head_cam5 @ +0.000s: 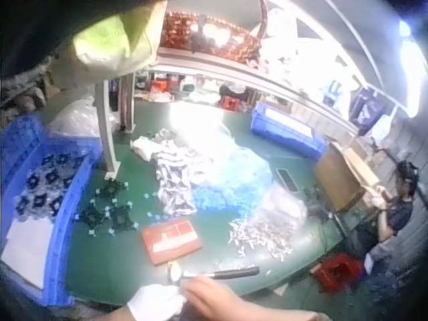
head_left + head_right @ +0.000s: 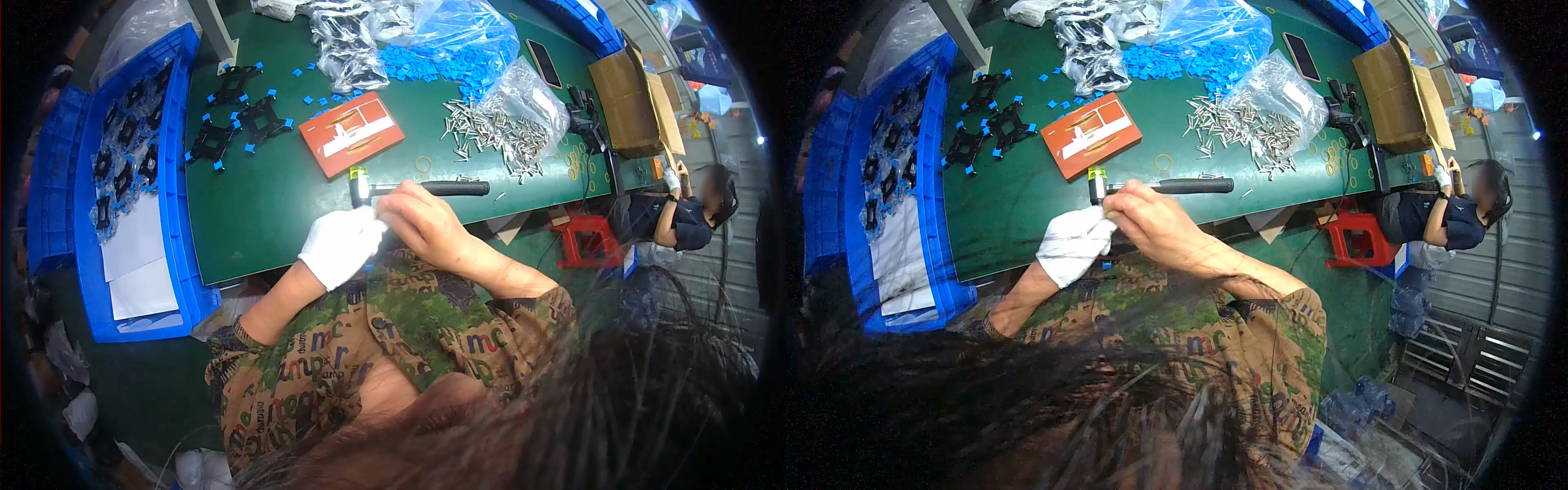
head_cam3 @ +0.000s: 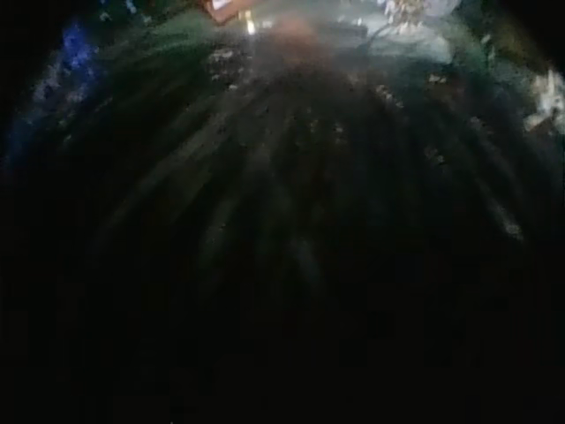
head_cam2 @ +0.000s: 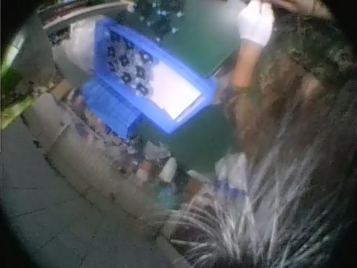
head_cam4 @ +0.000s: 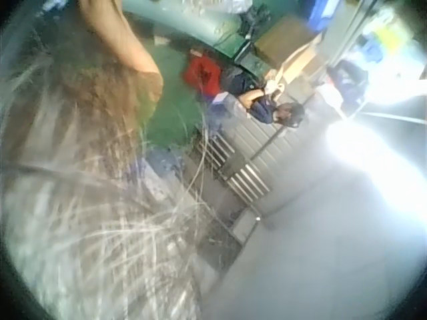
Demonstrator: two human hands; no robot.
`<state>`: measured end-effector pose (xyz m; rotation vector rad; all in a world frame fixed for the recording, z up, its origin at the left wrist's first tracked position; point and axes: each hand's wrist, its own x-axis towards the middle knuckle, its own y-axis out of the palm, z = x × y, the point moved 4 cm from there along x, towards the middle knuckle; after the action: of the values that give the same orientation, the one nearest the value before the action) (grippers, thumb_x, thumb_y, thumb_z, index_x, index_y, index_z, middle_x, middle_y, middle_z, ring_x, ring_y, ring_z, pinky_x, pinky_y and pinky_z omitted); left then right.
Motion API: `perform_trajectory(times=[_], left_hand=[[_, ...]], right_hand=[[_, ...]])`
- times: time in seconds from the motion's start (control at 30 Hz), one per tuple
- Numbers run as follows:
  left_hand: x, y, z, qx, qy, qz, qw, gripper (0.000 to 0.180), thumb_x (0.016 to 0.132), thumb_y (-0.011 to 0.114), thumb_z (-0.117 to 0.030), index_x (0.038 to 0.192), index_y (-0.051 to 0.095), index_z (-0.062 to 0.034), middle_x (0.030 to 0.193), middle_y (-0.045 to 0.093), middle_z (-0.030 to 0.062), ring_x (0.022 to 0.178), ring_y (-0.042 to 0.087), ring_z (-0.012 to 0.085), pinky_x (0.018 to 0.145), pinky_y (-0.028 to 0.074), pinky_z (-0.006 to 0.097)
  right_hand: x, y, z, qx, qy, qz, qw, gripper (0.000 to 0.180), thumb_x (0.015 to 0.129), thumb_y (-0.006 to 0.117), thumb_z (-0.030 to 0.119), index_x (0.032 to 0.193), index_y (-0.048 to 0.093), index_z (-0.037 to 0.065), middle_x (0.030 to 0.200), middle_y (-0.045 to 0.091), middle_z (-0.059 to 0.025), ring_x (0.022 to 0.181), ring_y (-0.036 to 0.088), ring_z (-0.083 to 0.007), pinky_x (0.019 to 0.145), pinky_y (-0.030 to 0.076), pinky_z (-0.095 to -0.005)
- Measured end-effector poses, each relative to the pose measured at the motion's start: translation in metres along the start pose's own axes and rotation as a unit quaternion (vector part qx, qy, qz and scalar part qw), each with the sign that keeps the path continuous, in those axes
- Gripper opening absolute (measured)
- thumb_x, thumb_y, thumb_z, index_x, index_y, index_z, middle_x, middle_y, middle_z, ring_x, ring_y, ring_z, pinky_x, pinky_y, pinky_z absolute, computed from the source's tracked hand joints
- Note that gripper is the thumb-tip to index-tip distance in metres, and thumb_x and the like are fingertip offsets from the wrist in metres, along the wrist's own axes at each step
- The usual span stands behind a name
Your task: The person assembles small black plastic frames with blue plastic pieces and metal pins. They use a hammer to tap the pins into place, then place the assembled units into a blue crate. The person also handles clear plastic bags and organizes components on the green workbench.
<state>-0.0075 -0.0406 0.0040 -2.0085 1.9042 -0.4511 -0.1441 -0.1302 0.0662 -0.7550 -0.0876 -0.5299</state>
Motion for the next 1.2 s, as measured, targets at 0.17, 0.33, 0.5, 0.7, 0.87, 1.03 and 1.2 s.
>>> perform_trajectory(times=[0.17,0.33,0.5,0.7,0.87,1.03,1.2], left_hand=[[-0.005,-0.002,-0.003,-0.001,0.046,0.080,0.996,0.021,0.099,0.054,-0.024,0.104,0.070,-0.0116,0.079,0.068,0.0081,0.065,0.066,0.0258,0.062,0.053,0.038],[-0.011,-0.006,-0.005,-0.098,-0.005,0.121,0.988,0.026,0.101,0.051,-0.022,0.116,0.071,-0.0142,0.079,0.065,0.0033,0.062,0.062,0.0165,0.063,0.052,0.031],[-0.013,-0.001,0.000,-0.130,-0.024,0.156,0.979,0.027,0.101,0.049,-0.020,0.114,0.072,-0.0133,0.076,0.063,0.0018,0.063,0.061,0.0150,0.064,0.051,0.030],[-0.012,0.000,0.000,-0.098,-0.013,0.176,0.979,0.027,0.102,0.048,-0.022,0.111,0.072,-0.0127,0.074,0.062,0.0021,0.065,0.062,0.0162,0.066,0.051,0.031],[-0.012,-0.001,-0.002,-0.154,-0.051,0.182,0.970,0.029,0.103,0.047,-0.025,0.111,0.071,-0.0121,0.074,0.064,0.0028,0.068,0.063,0.0179,0.068,0.052,0.033],[-0.013,0.002,0.004,-0.149,-0.056,0.178,0.971,0.030,0.104,0.047,-0.028,0.109,0.072,-0.0117,0.074,0.065,0.0025,0.068,0.063,0.0171,0.070,0.052,0.032],[-0.014,0.002,0.002,-0.174,-0.057,0.171,0.968,0.031,0.105,0.047,-0.029,0.111,0.071,-0.0102,0.073,0.063,0.0020,0.067,0.061,0.0151,0.069,0.051,0.030]], right_hand=[[-0.002,0.000,-0.009,0.048,-0.018,-0.004,0.999,0.016,0.091,0.065,0.000,0.107,0.065,0.002,0.094,0.061,-0.0117,0.087,0.062,-0.0319,0.075,0.051,-0.0370],[-0.006,0.000,-0.015,-0.050,-0.047,0.051,0.996,0.022,0.090,0.067,0.007,0.112,0.067,0.005,0.100,0.066,-0.0110,0.094,0.066,-0.0310,0.082,0.052,-0.0416],[-0.008,0.003,-0.013,-0.122,-0.131,0.048,0.983,0.022,0.087,0.072,0.010,0.109,0.068,0.007,0.095,0.067,-0.0068,0.090,0.066,-0.0258,0.080,0.050,-0.0407],[-0.014,0.012,-0.022,-0.133,-0.148,0.037,0.979,0.025,0.083,0.073,0.010,0.108,0.067,0.007,0.094,0.065,-0.0047,0.087,0.064,-0.0238,0.078,0.049,-0.0382],[-0.014,0.014,-0.021,-0.152,-0.177,0.030,0.972,0.035,0.074,0.073,0.008,0.108,0.065,0.007,0.095,0.064,-0.0038,0.087,0.063,-0.0232,0.078,0.049,-0.0379],[-0.015,0.018,-0.023,-0.163,-0.184,0.010,0.969,0.033,0.075,0.072,0.006,0.108,0.065,0.007,0.094,0.065,-0.0039,0.083,0.062,-0.0225,0.076,0.048,-0.0372],[-0.016,0.021,-0.019,-0.156,-0.182,-0.039,0.970,0.031,0.076,0.070,0.002,0.106,0.066,0.005,0.092,0.065,-0.0051,0.076,0.059,-0.0236,0.070,0.048,-0.0356]])
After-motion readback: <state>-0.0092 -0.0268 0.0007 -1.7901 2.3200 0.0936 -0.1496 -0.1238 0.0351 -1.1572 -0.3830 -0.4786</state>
